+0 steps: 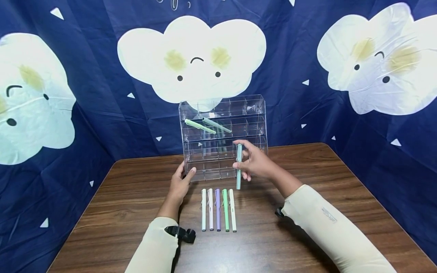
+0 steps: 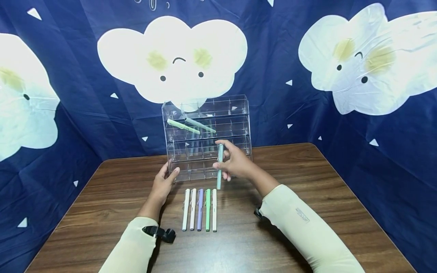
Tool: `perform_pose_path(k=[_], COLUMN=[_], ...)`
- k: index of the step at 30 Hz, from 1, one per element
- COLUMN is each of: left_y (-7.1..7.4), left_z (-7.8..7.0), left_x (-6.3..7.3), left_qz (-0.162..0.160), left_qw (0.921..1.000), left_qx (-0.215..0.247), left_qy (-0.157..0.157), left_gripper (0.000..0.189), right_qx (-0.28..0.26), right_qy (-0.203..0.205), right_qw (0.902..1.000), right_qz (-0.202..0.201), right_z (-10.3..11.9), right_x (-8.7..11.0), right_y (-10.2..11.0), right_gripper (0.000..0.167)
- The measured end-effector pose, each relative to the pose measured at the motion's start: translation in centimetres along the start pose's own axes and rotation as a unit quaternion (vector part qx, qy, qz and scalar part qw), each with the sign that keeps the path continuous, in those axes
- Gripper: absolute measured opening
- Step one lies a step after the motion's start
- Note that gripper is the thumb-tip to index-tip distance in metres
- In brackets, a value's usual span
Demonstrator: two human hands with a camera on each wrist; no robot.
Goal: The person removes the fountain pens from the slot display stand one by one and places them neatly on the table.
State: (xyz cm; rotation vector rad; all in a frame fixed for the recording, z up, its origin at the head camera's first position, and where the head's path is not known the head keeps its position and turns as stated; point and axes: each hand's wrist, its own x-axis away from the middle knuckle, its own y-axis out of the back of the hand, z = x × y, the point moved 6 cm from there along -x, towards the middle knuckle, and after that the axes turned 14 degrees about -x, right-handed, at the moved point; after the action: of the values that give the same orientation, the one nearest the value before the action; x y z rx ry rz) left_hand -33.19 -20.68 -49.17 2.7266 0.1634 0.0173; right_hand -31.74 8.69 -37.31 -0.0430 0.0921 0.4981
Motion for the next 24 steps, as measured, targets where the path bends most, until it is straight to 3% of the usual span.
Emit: perform_pose_path(k=[8,16,24], left_y=[0.1,0.0,-0.1], left_z=[0.1,0.3,0.2], left_x=[-0.1,-0.1,-0.1], left_qz=[-0.001,0.003,0.003], left_qw=[1.0,1.0,1.0], left_qx=[0.0,0.003,0.002], left_qy=[0.003,0.005,0.007], left_gripper=[0.071,0.071,0.071], right_qx=[-0.001,0.008,0.0], right_qy=[-0.036,-0.049,-0.05], right_qw=[0.9978,0.9974,0.9982], right_qz=[0.056,0.052,0.034], right_z=[-1.8,-3.3,-4.5], right_x=[1.4,2.3,3.1], right_y=[-0.4,-0.6,-0.6], right_gripper=[0.086,0.088,0.076])
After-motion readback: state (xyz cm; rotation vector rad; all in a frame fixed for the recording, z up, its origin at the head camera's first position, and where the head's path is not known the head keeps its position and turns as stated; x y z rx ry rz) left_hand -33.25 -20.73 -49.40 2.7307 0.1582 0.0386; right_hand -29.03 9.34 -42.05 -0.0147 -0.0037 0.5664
